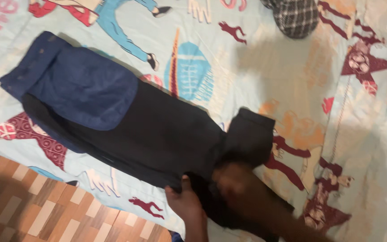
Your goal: The person folds items of clothing by hand on a bed and kemudian places one folded item into an open suitcase.
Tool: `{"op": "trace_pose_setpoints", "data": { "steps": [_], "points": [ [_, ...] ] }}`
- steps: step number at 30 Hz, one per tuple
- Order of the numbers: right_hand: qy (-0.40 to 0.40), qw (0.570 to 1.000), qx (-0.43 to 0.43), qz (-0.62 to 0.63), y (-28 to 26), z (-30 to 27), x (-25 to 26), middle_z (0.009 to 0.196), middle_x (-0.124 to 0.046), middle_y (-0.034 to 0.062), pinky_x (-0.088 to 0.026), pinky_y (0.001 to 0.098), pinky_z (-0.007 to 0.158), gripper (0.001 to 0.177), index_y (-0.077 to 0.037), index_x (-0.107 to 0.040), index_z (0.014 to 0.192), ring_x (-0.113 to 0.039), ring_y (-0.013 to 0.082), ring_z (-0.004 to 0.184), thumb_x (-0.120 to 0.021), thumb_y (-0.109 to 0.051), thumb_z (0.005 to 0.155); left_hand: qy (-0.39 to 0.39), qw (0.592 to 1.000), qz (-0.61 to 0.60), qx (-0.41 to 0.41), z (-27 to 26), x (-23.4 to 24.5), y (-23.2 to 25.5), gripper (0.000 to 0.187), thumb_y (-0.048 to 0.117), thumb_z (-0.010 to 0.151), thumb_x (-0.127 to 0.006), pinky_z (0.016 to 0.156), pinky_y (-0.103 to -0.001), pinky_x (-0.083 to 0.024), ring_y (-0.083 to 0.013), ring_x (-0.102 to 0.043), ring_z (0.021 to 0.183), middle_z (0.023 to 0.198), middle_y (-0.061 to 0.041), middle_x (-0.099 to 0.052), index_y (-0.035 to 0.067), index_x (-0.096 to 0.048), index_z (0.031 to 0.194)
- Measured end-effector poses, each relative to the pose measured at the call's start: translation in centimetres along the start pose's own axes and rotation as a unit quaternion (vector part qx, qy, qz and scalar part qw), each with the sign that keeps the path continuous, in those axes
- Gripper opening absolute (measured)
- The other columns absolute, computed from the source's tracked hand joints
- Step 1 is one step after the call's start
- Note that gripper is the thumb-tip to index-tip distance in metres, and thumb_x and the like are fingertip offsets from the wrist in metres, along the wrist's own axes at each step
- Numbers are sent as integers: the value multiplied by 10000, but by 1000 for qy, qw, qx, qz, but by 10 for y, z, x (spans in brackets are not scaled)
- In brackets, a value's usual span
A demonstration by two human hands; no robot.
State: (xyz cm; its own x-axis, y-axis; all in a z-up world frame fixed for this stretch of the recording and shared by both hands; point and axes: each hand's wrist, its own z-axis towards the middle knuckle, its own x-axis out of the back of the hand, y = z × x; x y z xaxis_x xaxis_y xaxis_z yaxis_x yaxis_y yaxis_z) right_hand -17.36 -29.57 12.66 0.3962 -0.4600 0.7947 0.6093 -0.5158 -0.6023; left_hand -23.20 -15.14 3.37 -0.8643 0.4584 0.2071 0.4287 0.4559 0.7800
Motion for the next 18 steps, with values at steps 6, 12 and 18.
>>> {"op": "trace_pose_setpoints", "data": {
  "steps": [6,12,18],
  "points": [
    [189,966,-111,-139,136,30,34,1439,-494,328,-460,507,1021,694,96,-406,1498,-536,484,1274,-713,-78,901,-52,999,-1,-16,-6,8,0,275,26,881,-719,904,-343,-500,-227,-625,965,1110,-153,-691,-42,-584,1111],
    [54,940,-326,-86,139,-6,31,1202,-735,141,-549,409,991,326,-166,-739,1208,-695,320,1146,-808,-181,890,-113,990,-72,-40,-2,13,-13,269,33,901,-701,887,-352,-527,-242,-630,976,1128,-162,-700,-66,-598,1128],
    [263,922,-282,-45,22,-133,62,854,-605,113,-492,402,656,327,-79,-689,972,-617,292,726,-735,83,693,-174,963,-159,130,-33,27,10,506,155,907,-683,939,-388,-559,-275,-649,1110,1309,-168,-642,-34,-521,1347]
  ]
}}
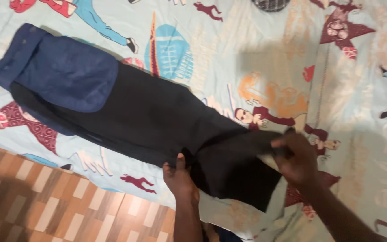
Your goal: The person folds items of clothing by hand on a bed and kemudian places one folded item into an open suitcase.
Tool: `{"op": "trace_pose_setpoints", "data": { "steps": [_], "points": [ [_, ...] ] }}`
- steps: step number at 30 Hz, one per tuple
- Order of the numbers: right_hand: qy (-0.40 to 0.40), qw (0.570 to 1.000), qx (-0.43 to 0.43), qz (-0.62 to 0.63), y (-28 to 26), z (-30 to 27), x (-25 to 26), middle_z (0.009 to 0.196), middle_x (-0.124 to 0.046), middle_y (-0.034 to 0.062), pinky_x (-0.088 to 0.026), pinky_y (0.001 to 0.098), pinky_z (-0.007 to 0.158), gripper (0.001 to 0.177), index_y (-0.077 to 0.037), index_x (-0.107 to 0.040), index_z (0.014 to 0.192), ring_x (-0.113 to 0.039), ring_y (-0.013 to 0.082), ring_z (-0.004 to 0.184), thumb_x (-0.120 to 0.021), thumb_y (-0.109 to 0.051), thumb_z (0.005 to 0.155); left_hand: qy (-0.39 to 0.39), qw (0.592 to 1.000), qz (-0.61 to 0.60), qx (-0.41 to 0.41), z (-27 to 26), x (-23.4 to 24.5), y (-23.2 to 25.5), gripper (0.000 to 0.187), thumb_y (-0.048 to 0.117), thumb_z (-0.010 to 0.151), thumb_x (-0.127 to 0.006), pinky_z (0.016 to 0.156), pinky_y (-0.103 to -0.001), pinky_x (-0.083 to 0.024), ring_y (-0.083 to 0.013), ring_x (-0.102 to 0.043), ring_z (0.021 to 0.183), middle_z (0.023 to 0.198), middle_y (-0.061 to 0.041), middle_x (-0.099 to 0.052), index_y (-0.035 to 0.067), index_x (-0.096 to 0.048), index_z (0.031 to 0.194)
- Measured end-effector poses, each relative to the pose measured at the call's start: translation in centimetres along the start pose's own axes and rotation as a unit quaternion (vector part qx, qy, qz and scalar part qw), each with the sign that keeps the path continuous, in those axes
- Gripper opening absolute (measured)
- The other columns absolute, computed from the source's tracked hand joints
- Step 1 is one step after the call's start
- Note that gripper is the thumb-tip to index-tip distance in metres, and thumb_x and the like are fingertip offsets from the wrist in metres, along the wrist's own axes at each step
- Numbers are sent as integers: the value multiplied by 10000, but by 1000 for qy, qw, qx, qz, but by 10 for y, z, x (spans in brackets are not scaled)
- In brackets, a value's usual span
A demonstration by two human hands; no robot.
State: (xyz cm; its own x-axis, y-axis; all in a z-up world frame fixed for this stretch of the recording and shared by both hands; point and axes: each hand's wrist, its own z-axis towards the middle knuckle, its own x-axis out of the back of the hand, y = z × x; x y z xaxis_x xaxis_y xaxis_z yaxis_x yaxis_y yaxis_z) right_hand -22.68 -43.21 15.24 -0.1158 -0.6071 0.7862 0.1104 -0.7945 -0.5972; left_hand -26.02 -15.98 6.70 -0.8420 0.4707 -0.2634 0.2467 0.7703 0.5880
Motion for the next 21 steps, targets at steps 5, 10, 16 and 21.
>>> {"op": "trace_pose_setpoints", "data": {
  "steps": [5,10,16,21],
  "points": [
    [-18,996,83,6,23,-70,26,870,-658,86,-525,381,714,374,-99,-687,897,-672,298,827,-716,87,574,-28,990,-57,125,-58,-20,-52,537,177,914,-702,969,-397,-523,-241,-620,1168,1349,-98,-604,37,-476,1380],
    [-84,994,14,75,63,-120,22,984,-662,145,-582,341,671,352,-57,-683,974,-679,292,910,-743,57,646,63,974,25,217,-80,-22,-113,462,172,955,-731,768,-478,-407,-321,-586,964,1247,-172,-638,4,-492,1313],
    [-244,933,-233,126,133,-121,46,800,-704,69,-572,298,590,158,-51,-734,1059,-722,176,679,-666,-83,920,31,994,17,104,-110,-1,-176,290,114,925,-691,771,-375,-551,-216,-648,935,1145,-151,-658,-38,-566,1137],
    [-163,945,-165,230,154,-85,33,686,-612,-7,-487,247,546,250,-17,-682,1116,-562,65,602,-690,-196,942,1,973,230,16,-131,-12,-204,145,67,876,-757,599,-361,-549,-185,-636,666,794,-110,-690,1,-633,914]
  ]
}}
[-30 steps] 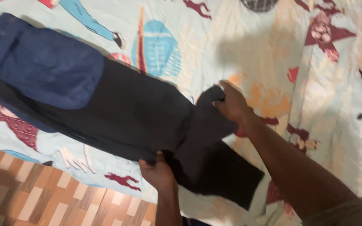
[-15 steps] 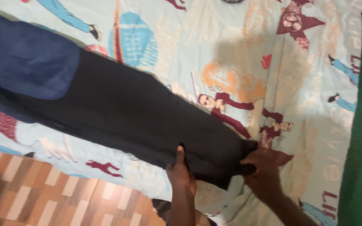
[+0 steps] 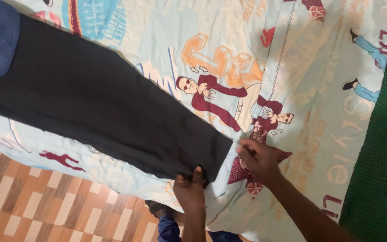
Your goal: The person folds items of clothing by hand on a bed and kemudian places one folded item into an open suitcase.
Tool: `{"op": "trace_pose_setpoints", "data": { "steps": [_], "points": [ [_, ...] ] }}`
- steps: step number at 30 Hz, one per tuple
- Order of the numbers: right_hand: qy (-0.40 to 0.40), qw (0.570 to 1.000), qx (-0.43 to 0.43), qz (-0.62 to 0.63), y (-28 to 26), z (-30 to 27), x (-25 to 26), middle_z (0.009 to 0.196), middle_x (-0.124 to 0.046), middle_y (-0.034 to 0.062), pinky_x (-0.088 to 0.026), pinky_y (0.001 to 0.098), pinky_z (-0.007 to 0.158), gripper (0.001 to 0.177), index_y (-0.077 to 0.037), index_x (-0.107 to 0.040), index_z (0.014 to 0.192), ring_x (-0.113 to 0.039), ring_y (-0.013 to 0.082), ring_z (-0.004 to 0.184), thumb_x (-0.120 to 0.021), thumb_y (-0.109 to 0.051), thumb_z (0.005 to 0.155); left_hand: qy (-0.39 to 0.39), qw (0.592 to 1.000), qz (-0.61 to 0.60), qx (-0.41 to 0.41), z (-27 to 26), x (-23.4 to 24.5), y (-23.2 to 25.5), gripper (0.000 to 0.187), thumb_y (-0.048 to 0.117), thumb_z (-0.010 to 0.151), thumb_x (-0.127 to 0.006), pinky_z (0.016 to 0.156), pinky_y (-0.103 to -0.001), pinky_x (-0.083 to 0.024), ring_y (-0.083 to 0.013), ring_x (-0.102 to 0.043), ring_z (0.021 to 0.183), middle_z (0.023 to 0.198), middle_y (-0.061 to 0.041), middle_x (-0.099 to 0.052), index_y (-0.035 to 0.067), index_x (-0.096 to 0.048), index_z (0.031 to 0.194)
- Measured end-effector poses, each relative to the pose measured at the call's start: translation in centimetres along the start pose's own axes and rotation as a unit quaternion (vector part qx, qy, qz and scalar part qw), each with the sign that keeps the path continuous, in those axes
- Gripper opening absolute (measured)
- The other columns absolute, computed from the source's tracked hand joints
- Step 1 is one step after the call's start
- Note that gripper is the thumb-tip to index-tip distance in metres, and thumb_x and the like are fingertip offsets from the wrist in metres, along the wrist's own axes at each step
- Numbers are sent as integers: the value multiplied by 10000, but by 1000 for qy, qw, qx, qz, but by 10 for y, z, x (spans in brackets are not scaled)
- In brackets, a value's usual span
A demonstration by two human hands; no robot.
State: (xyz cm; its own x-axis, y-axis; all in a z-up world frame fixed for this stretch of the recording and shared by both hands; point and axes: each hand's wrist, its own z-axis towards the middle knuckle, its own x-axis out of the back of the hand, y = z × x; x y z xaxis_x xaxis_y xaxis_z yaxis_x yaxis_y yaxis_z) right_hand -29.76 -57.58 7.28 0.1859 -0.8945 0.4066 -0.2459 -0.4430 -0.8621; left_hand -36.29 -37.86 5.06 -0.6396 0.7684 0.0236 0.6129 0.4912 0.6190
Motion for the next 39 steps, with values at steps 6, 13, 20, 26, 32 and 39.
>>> {"op": "trace_pose_setpoints", "data": {
  "steps": [6,13,20,26,32,39],
  "points": [
    [-83,986,-74,-122,-3,40,-19,631,-568,3,-418,249,525,262,4,-696,909,-517,60,567,-765,-249,915,11,998,-61,-4,0,7,-24,186,67,934,-708,611,-317,-564,-149,-618,633,741,-87,-655,-25,-578,837],
    [-97,976,-178,79,-5,22,-18,668,-571,-26,-349,255,498,184,-46,-699,925,-439,31,559,-740,-224,899,54,984,-146,-90,-21,15,-36,141,52,963,-667,629,-304,-584,-133,-650,689,775,-80,-646,-18,-570,889],
    [-94,983,-112,-106,8,10,-20,833,-690,63,-491,307,652,358,20,-723,1057,-558,101,706,-785,-296,900,127,972,-158,-121,-45,8,-39,92,81,959,-644,647,-286,-570,-125,-674,728,852,-63,-705,0,-600,973],
    [-69,993,-2,-95,15,12,-20,1102,-733,78,-528,322,821,474,-12,-658,1254,-687,127,961,-734,-318,900,130,975,-167,-72,-37,5,-77,199,150,940,-714,607,-267,-523,-96,-594,675,796,-41,-629,7,-579,967],
    [-150,953,-107,-242,2,25,-30,833,-677,104,-519,373,744,390,-27,-711,1080,-635,186,753,-726,-389,935,64,993,-73,-64,-25,4,-77,315,238,980,-735,547,-284,-426,-107,-507,631,724,-48,-571,-26,-588,889],
    [-42,955,-74,285,-9,6,-10,772,-544,-23,-382,211,502,257,-64,-588,1005,-431,36,586,-753,-255,958,67,940,-195,-271,-83,-29,-24,324,311,1033,-573,703,-244,-518,-78,-633,808,918,-38,-714,-5,-646,1033]
  ]
}}
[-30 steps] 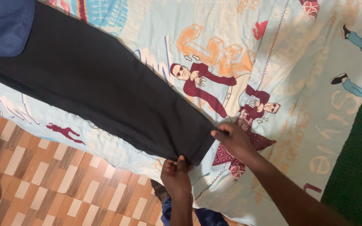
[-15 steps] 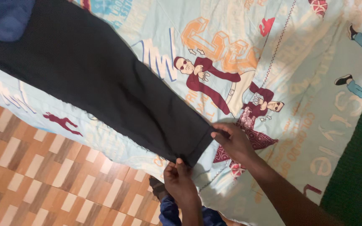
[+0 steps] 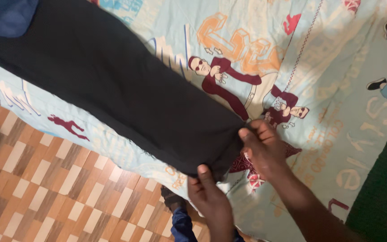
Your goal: The person folds items of clothing by hand on a bed and kemudian places one folded item into an open suitcase.
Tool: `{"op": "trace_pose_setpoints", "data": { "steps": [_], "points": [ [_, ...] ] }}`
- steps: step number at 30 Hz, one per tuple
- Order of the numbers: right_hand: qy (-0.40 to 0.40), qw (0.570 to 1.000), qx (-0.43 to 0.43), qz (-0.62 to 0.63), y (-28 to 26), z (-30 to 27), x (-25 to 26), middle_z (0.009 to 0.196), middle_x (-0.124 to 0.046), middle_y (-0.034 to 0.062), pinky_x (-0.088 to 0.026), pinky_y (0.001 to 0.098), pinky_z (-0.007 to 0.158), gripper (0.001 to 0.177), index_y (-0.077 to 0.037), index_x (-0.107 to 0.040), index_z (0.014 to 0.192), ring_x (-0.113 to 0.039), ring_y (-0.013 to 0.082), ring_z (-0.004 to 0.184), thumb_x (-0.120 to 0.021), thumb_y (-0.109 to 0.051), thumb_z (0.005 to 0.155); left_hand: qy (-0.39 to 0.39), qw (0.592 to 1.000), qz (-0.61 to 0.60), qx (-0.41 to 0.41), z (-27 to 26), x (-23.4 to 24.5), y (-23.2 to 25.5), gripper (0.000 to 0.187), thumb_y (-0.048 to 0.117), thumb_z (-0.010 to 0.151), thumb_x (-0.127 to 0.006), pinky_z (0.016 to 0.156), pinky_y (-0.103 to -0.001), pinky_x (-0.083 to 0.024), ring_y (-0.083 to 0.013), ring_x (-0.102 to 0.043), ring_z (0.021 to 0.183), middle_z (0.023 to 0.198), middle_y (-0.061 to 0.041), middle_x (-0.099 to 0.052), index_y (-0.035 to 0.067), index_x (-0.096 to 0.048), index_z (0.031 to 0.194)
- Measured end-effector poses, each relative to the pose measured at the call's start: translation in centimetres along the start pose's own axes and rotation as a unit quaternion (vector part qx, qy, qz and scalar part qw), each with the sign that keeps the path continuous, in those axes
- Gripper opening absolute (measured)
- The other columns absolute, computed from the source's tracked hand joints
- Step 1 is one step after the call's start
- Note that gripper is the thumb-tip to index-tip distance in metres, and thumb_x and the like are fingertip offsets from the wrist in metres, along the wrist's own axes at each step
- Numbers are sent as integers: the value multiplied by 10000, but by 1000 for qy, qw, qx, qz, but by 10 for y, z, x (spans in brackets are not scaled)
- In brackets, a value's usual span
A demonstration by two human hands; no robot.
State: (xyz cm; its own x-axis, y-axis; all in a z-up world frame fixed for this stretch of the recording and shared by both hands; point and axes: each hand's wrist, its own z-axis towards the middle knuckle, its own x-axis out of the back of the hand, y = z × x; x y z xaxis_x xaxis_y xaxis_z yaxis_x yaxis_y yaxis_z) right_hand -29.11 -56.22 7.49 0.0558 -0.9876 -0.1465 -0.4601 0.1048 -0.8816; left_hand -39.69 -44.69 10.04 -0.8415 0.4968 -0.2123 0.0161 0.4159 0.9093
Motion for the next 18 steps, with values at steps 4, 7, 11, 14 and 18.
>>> {"op": "trace_pose_setpoints", "data": {
  "steps": [4,7,11,14,18],
  "points": [
    [98,988,-22,-121,8,13,17,787,-664,24,-541,242,475,233,-39,-598,968,-595,61,575,-767,-173,881,41,980,-17,194,-13,-23,-28,349,322,1007,-581,475,-291,-476,-134,-586,522,694,-69,-667,-12,-600,906],
    [127,972,-78,-181,31,14,42,778,-632,23,-574,273,480,275,4,-610,984,-627,91,577,-767,-196,879,58,947,49,312,-14,-24,-58,424,345,1015,-569,424,-328,-468,-198,-595,457,617,-144,-655,-58,-538,887],
    [117,979,-59,-159,51,10,70,743,-646,89,-534,275,475,316,25,-620,1031,-603,124,534,-766,-227,907,-15,943,60,328,-24,-9,-80,449,366,1008,-561,401,-330,-419,-188,-555,433,562,-117,-622,-40,-624,826],
    [159,973,-37,-164,44,1,61,731,-648,73,-510,286,438,356,-4,-598,1081,-593,140,489,-768,-233,868,-127,907,226,333,-29,-2,-72,523,409,1046,-498,491,-372,-431,-246,-605,490,558,-130,-642,-13,-651,778],
    [180,909,104,-362,1,-18,39,925,-649,137,-567,329,600,418,-15,-607,1213,-644,198,726,-769,-212,882,-243,835,473,138,-21,7,-22,491,425,1003,-558,604,-483,-480,-390,-679,638,636,-223,-642,29,-711,757]
  ]
}}
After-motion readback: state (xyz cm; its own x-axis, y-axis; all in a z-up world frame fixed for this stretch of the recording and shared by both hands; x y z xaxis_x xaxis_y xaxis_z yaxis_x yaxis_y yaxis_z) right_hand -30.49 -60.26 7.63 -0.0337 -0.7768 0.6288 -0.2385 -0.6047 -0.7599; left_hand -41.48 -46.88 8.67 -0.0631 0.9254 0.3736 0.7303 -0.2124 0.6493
